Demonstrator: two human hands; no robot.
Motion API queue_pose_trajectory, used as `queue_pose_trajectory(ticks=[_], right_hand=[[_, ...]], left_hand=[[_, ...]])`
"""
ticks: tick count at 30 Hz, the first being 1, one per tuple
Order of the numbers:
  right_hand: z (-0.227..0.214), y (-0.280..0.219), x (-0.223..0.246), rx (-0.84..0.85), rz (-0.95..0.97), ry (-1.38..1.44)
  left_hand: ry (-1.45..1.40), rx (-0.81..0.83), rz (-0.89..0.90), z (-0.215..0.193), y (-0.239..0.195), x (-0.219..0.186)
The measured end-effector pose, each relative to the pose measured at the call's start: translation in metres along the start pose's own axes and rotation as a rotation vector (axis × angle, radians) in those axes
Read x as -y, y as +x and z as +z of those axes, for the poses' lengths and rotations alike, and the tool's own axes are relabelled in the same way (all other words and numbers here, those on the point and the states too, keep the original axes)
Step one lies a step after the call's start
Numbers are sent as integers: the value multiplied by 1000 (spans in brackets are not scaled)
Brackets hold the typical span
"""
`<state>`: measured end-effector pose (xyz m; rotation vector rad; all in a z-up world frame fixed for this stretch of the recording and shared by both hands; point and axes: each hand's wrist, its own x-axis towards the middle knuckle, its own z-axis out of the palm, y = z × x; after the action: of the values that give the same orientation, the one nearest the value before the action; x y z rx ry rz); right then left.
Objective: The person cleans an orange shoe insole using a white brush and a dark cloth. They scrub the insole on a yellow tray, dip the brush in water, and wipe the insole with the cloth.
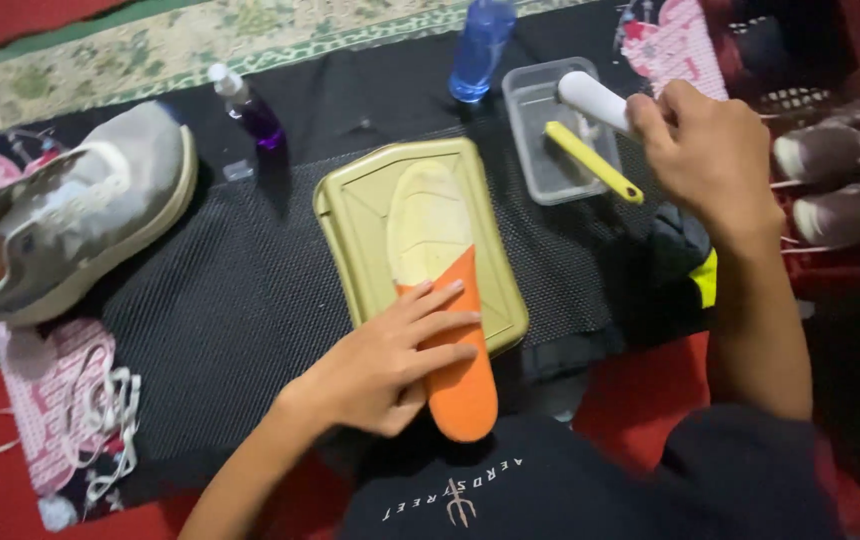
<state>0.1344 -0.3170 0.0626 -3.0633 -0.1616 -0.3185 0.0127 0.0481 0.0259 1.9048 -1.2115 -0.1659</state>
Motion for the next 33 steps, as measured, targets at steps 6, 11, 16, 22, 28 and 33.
queue_pose_trajectory(ticks=[6, 11, 16, 22, 28, 33], right_hand=[[45, 24, -30, 235, 117, -70], [71, 38, -29, 261, 98, -18], [65, 38, -27, 280, 113, -65], [55, 26, -9, 305, 129, -80], [55, 13, 2, 282, 179, -73], [49, 17, 12, 346, 255, -21]], left_hand=[[-146, 1, -83, -17, 12, -9], [22, -66, -84, -13, 22, -9], [36, -78, -91, -18, 25, -6], [67, -94, -36, -21, 32, 4], [77, -96, 22, -28, 44, 2], [114, -87, 61, -27, 45, 4]])
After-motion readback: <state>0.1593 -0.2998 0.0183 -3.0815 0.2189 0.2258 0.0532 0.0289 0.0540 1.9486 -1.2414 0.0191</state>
